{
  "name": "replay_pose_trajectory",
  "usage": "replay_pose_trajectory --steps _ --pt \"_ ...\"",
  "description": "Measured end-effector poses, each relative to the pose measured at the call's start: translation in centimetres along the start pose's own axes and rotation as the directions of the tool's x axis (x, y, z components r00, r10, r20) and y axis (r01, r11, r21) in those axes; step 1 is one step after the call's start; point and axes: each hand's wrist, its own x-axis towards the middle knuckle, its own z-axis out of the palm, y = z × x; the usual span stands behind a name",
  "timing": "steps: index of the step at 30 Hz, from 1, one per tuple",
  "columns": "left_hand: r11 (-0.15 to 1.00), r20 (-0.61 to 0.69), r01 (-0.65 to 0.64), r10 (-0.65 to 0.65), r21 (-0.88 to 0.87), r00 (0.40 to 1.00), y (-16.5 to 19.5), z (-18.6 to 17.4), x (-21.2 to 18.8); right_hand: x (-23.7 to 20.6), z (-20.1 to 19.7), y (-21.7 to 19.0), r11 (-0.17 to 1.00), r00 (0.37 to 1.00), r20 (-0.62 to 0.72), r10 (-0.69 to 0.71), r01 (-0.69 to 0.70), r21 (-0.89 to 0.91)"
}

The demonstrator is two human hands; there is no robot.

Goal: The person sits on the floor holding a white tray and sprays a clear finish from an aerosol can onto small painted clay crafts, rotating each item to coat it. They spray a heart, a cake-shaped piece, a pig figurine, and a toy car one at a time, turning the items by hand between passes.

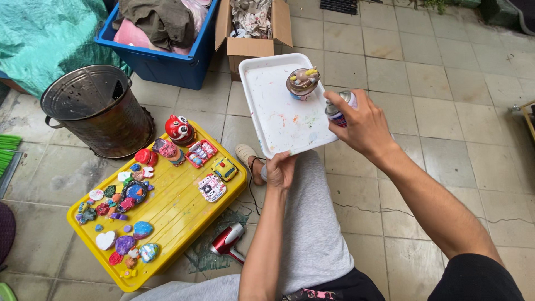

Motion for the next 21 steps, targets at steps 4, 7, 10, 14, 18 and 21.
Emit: replay_pose_trajectory --steps 4,7,10,14,18,21 --pt "0.999 -0.025 0.024 -0.025 -0.031 0.999 -0.6 -0.4 -0.8 -0.3 0.3 0.0 0.999 0.999 -0.024 -0.037 0.037 -0.002" --pt "0.999 -0.052 0.029 -0.031 -0.039 0.998 -0.8 -0.9 -1.4 -0.1 0.1 0.2 0.999 0.999 0.032 0.033 -0.032 -0.02" --pt "0.999 -0.1 0.02 -0.017 0.026 0.995 0.0 -1.9 -1.8 0.5 -0.3 0.7 0.994 0.992 0.069 0.105 -0.105 -0.001" --pt "1.0 -0.2 0.008 -0.011 -0.015 0.98 4.0 -4.3 -2.0 0.8 -0.3 1.8 0.962 0.99 0.03 0.136 -0.14 0.234" --pt "0.995 -0.263 0.03 -0.004 0.094 0.965 9.3 -6.1 -2.1 -0.6 1.8 2.7 0.821 0.966 0.15 0.209 -0.257 0.509" --pt "0.986 -0.348 0.027 0.034 0.167 0.937 12.2 -6.7 -2.2 -2.4 4.8 3.0 0.715 0.951 0.167 0.259 -0.305 0.63"
